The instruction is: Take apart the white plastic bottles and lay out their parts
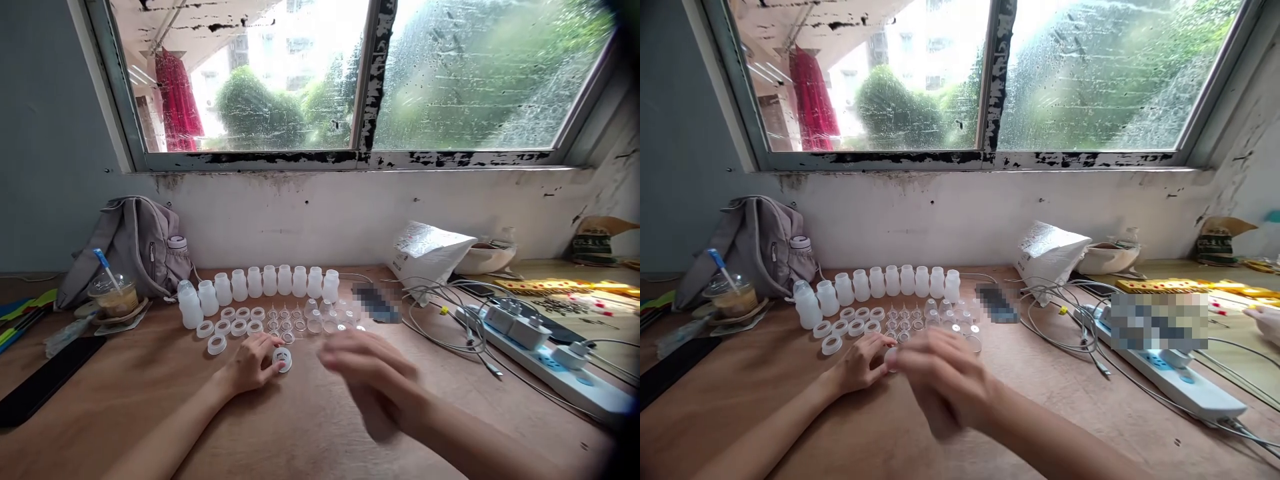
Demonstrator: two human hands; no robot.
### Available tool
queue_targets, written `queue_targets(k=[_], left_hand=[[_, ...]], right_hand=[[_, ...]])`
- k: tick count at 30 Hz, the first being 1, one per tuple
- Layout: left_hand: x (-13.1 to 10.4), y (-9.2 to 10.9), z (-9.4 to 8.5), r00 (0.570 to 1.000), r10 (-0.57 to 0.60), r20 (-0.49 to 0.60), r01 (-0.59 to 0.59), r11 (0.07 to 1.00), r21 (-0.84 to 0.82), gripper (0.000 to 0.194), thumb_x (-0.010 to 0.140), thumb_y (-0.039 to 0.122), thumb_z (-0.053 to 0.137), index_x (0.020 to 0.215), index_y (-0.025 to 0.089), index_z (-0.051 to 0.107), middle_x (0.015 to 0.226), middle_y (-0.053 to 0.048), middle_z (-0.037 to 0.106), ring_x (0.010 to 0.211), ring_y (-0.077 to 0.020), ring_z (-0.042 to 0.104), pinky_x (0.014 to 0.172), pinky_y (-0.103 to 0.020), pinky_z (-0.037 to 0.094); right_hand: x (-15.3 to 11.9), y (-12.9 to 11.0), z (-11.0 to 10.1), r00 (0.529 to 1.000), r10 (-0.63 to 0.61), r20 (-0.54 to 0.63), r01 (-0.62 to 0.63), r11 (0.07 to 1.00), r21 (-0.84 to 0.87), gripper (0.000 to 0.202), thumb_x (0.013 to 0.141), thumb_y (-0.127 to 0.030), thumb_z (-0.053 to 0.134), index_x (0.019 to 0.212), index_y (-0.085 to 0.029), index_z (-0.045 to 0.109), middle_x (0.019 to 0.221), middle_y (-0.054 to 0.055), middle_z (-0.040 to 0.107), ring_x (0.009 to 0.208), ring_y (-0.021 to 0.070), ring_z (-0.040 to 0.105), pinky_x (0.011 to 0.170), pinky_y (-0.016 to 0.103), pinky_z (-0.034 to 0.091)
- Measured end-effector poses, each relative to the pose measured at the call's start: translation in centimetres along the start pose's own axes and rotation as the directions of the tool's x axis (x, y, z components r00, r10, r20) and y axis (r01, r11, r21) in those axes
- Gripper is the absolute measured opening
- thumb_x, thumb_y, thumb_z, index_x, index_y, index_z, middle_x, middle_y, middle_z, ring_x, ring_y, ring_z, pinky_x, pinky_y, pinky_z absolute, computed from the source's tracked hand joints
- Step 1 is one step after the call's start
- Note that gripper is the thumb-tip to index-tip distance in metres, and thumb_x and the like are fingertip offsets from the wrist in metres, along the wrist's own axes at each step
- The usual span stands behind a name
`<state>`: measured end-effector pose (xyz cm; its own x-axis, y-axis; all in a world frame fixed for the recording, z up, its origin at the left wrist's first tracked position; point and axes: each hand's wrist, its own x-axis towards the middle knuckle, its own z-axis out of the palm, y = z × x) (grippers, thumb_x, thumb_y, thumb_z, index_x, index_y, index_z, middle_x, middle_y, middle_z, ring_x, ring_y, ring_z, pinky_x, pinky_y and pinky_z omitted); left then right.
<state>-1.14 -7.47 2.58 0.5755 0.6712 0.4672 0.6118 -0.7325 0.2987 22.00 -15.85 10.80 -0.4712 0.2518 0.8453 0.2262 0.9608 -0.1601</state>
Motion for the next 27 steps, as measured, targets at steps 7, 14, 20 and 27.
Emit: queue_targets(k=[7, 14, 20, 27], left_hand=[[0.2, 0.1, 0.1, 0.996, -0.020, 0.087, 0.018, 0.999, 0.032, 0.033, 0.074, 0.039, 0.054, 0.101, 0.021, 0.052, 0.099, -0.004, 0.057, 0.095, -0.0190, 0.049, 0.087, -0.034, 0.036], [0.1, 0.5, -0.4, 0.992, -0.022, 0.124, 0.021, 1.000, 0.004, 0.032, 0.074, 0.039, 0.053, 0.100, 0.020, 0.053, 0.096, -0.004, 0.058, 0.093, -0.0192, 0.049, 0.086, -0.034, 0.037], [0.2, 0.3, 0.0, 0.998, -0.045, 0.042, 0.047, 0.996, -0.070, 0.026, 0.080, 0.035, 0.048, 0.101, 0.021, 0.053, 0.099, -0.004, 0.057, 0.095, -0.0170, 0.049, 0.087, -0.031, 0.037], [0.2, 0.6, 0.7, 0.965, -0.262, -0.021, 0.252, 0.943, -0.217, 0.019, 0.084, 0.027, 0.037, 0.081, 0.018, 0.053, 0.069, 0.001, 0.057, 0.060, -0.0112, 0.051, 0.058, -0.022, 0.040]], right_hand=[[-3.2, 9.3, 8.1, 0.878, 0.412, 0.244, -0.404, 0.911, -0.086, 0.017, 0.082, -0.021, 0.045, 0.097, -0.018, 0.052, 0.087, 0.007, 0.059, 0.079, 0.0162, 0.055, 0.070, 0.027, 0.045], [-4.8, 9.0, 9.4, 0.837, 0.441, 0.325, -0.423, 0.897, -0.127, 0.017, 0.084, -0.021, 0.039, 0.095, -0.018, 0.053, 0.089, 0.007, 0.058, 0.085, 0.0180, 0.053, 0.077, 0.031, 0.042], [-4.5, 8.8, 9.1, 0.850, 0.403, 0.340, -0.383, 0.915, -0.128, 0.019, 0.085, -0.018, 0.037, 0.096, -0.018, 0.052, 0.090, 0.007, 0.057, 0.085, 0.0182, 0.052, 0.077, 0.031, 0.041], [-4.0, 8.2, 8.4, 0.858, 0.371, 0.357, -0.374, 0.925, -0.064, 0.028, 0.078, -0.022, 0.048, 0.106, -0.019, 0.047, 0.096, 0.007, 0.055, 0.088, 0.0188, 0.051, 0.077, 0.031, 0.041]])
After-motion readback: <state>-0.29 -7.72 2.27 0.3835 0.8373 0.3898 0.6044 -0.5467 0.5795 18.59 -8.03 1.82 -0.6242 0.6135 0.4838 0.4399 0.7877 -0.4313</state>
